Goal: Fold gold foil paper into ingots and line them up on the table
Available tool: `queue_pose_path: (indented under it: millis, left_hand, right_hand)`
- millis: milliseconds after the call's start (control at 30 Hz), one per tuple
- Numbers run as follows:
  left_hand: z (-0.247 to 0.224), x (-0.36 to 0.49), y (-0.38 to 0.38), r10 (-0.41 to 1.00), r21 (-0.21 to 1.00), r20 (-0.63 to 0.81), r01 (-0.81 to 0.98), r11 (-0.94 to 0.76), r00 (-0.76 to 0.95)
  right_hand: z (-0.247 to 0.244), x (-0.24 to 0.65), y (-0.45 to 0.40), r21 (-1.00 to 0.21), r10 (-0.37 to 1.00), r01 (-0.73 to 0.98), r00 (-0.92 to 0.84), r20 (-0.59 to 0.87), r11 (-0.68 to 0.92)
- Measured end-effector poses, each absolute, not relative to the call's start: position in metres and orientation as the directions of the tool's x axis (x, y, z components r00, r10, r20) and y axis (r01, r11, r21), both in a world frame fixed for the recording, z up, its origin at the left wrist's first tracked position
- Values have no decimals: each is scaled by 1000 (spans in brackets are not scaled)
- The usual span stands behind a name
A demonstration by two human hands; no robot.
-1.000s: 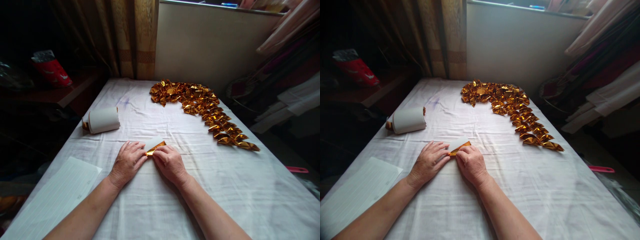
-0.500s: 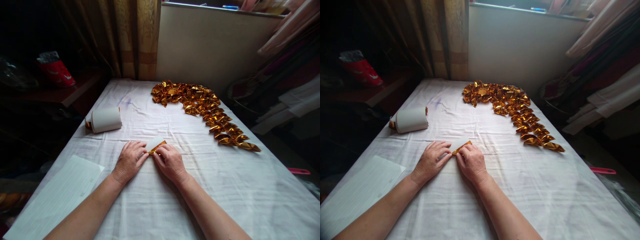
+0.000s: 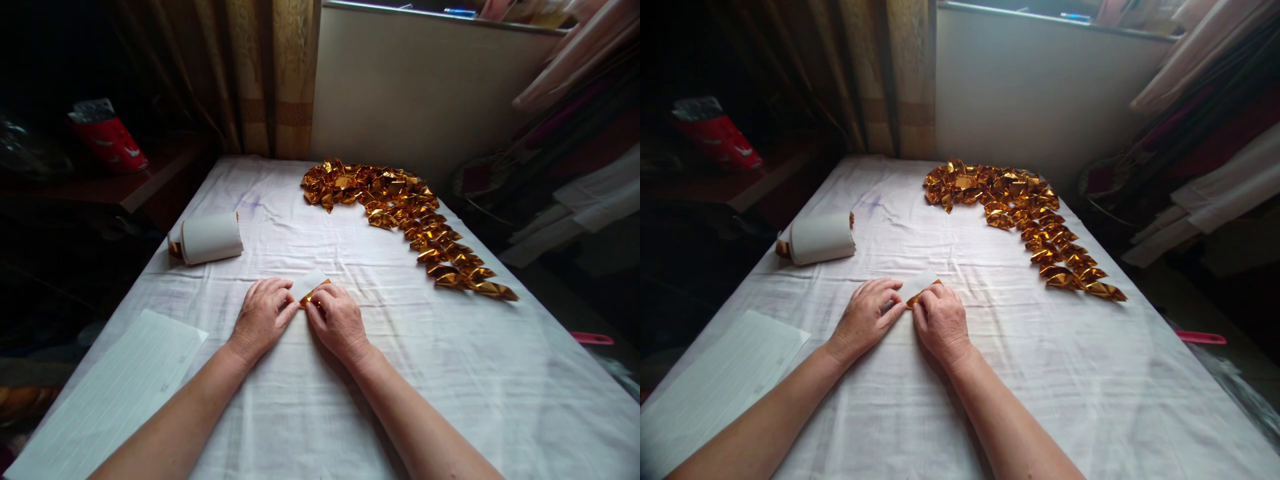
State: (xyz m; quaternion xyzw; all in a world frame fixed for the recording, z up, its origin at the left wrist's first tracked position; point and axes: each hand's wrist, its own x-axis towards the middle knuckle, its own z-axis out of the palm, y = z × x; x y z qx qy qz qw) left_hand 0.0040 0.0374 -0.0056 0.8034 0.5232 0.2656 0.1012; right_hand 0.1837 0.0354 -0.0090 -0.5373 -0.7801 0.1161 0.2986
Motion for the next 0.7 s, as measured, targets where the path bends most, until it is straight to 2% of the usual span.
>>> queue_pose_path:
  millis: [300,700]
  left_hand:
    - [-4,8,37,903,446,333,799,-404,271]
    - [-5,11,37,936,433,271,840,-326,223]
  right_hand:
    - [-9,183,35,-440,915,814,-258,310,379]
    - [-3,180,35,-451,930,819,-259,261,355]
